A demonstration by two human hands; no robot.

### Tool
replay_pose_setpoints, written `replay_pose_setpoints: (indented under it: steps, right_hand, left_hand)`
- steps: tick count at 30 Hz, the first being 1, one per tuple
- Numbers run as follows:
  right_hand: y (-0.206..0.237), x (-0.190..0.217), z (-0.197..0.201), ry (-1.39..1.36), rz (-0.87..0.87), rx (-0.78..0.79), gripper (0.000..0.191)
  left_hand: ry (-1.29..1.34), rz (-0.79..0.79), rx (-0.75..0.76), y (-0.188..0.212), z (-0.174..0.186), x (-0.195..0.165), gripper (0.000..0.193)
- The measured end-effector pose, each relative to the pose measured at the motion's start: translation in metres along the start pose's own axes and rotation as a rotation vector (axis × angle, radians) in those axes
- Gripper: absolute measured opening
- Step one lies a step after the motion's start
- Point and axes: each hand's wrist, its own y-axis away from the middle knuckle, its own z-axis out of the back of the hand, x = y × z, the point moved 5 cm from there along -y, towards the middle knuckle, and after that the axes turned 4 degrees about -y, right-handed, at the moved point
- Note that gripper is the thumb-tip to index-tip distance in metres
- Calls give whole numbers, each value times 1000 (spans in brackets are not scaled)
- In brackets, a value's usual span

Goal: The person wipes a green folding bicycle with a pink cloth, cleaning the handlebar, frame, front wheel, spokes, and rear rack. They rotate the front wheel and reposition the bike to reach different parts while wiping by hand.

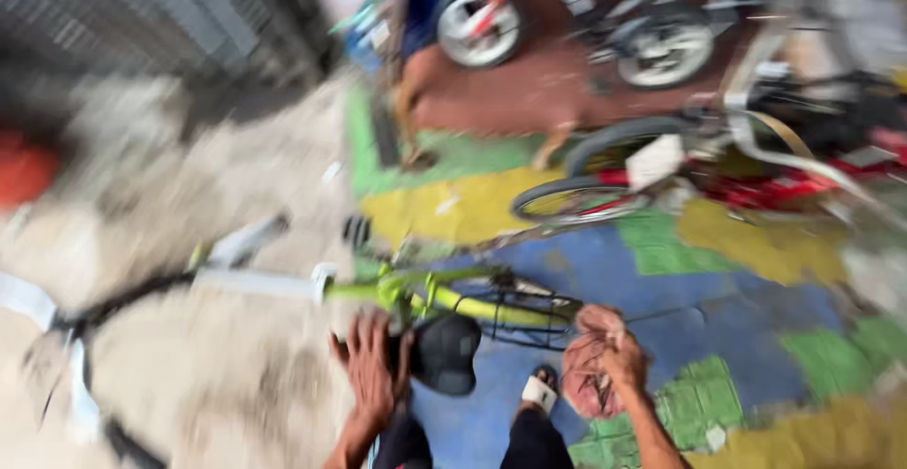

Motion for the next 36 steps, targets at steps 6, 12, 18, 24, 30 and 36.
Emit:
replay_pose_setpoints:
  steps: [6, 12, 18, 24, 30, 36]
  right_hand:
    - [-81, -9, -18, -89, -66, 188, 53]
    - [-85, 3, -72, -696, -391, 514, 57]
    - [-58, 31, -102, -864, -296, 617, 67]
    - [-38, 65, -150, -985, -179, 655, 60]
    - [7, 96, -206, -980, -226, 693, 61]
    - [36, 133, -250, -926, -249, 746, 61]
  left_hand:
    - [173, 560, -453, 39, -39, -2, 93]
    - [897, 1148, -315, 50, -100, 31, 62]
    - [810, 617, -425, 9, -57, 38, 49]
    - [917, 1027, -227, -55, -40, 98, 42]
    - [859, 1037, -160, -73, -6, 164, 40]
    - [827, 1026, -237, -58, 22, 234, 38]
